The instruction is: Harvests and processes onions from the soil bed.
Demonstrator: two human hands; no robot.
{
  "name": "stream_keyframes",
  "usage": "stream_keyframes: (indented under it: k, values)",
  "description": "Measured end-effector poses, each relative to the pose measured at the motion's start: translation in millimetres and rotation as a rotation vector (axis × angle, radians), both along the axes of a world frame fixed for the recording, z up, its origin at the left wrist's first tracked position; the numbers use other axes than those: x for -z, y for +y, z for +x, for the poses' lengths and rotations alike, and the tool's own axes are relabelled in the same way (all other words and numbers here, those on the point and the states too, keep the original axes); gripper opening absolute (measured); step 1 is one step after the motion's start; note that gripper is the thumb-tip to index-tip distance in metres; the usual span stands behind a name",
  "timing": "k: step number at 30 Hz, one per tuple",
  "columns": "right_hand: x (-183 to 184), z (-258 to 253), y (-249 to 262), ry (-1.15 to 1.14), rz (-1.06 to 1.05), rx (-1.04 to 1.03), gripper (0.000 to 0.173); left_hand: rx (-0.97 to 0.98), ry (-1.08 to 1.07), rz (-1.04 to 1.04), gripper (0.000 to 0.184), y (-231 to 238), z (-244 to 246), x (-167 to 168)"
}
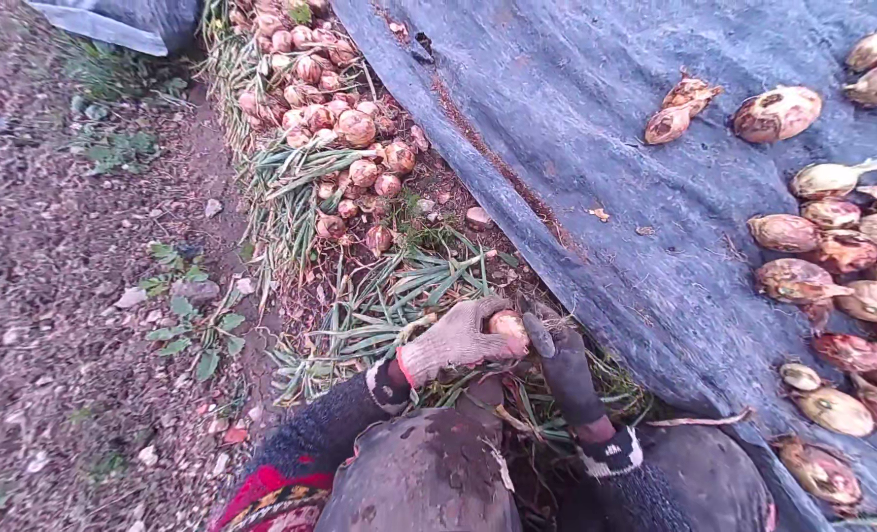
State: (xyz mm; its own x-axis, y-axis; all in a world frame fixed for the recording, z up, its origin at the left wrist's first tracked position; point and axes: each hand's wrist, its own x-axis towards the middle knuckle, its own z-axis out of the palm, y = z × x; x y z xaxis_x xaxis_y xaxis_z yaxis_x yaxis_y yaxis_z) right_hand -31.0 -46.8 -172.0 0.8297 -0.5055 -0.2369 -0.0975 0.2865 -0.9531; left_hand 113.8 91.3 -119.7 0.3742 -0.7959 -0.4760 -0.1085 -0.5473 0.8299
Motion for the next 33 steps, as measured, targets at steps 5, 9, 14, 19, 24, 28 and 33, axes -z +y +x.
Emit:
stream_keyframes:
  k: [5,9,14,19,24,28,33]
  values:
    - [12,10,9,-0.030,0.001,0.044,0.033,-0.019,-0.429,0.060,0.076,5,-6,8]
    - [-1,16,5,-0.012,0.139,0.130,0.029,-0.243,-0.179,-0.075,0.074,1,-16,6]
    - [-41,-5,-5,-0.120,0.088,0.081,0.027,-0.210,-0.692,0.005,0.071,-10,-11,13]
    - [-70,-14,3,-0.137,0.061,0.082,0.033,-0.791,-0.074,-0.030,0.061,20,88,42]
    - [2,-6,-5,0.246,0.025,-0.195,0.062,-0.557,-0.325,-0.085,0.034,-8,47,1]
    - [-2,1,3,0.260,0.767,-0.110,0.074,0.070,-0.908,0.057,0.020,-26,-27,-1]
    - [8,-7,-5,0.253,1.137,-0.139,0.087,0.213,-0.696,0.301,0.038,-39,-50,-11]
